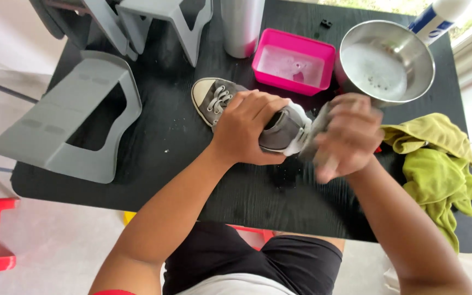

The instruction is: The person wipes a gray sneaker with a green cloth, then uses a brush dipped in soapy water to scrub the shoe's upper and sole. The person repeatedly dips the brush and scrubs different areas of the shoe throughout the clip.

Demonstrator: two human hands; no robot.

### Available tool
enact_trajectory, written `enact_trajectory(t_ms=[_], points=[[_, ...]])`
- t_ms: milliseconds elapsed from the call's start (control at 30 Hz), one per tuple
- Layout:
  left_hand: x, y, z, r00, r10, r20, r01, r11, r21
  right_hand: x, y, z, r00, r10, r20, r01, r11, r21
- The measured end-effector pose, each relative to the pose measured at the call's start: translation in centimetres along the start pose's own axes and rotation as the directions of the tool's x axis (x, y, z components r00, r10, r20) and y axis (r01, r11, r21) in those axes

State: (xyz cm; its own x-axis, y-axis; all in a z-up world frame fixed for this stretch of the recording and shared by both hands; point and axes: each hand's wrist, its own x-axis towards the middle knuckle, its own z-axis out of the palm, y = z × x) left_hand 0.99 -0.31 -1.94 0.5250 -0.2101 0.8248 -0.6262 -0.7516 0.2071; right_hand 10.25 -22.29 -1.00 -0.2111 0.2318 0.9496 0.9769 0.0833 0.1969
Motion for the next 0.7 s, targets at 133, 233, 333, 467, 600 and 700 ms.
enact_trajectory(t_ms=[133, 233, 333, 467, 600, 700], points=[[-0.1, -0.6, -0.6, 0.997, -0.033, -0.076, 0.031, 0.999, -0.027, 0.5, 1.1, 1.0, 0.992, -0.086, 0.095, 0.079, 0.994, 0.068], [0.0, -0.7, -1.3, 0.995, -0.018, -0.095, 0.014, 0.999, -0.048, 0.1, 2.0, 0.6, 0.998, -0.021, 0.067, 0.018, 0.999, 0.045], [-0.1, -0.5, -1.3, 0.996, 0.006, -0.087, -0.008, 1.000, -0.027, -0.7, -0.1, 1.6, 0.992, -0.127, 0.009, 0.127, 0.992, -0.020], [-0.2, -0.5, -0.8, 0.995, 0.014, -0.101, -0.015, 1.000, -0.011, 1.0, -0.5, 1.5, 0.993, -0.056, 0.105, 0.058, 0.998, -0.016], [-0.6, -0.4, -0.6, 0.995, 0.030, -0.100, -0.032, 0.999, -0.018, -2.6, 1.5, 0.1, 0.999, -0.024, -0.048, 0.015, 0.981, -0.194], [-0.7, -0.6, 0.0, 0.996, 0.022, -0.089, -0.023, 1.000, -0.014, -1.6, 0.2, 0.7, 0.997, -0.038, 0.065, 0.042, 0.997, -0.063]])
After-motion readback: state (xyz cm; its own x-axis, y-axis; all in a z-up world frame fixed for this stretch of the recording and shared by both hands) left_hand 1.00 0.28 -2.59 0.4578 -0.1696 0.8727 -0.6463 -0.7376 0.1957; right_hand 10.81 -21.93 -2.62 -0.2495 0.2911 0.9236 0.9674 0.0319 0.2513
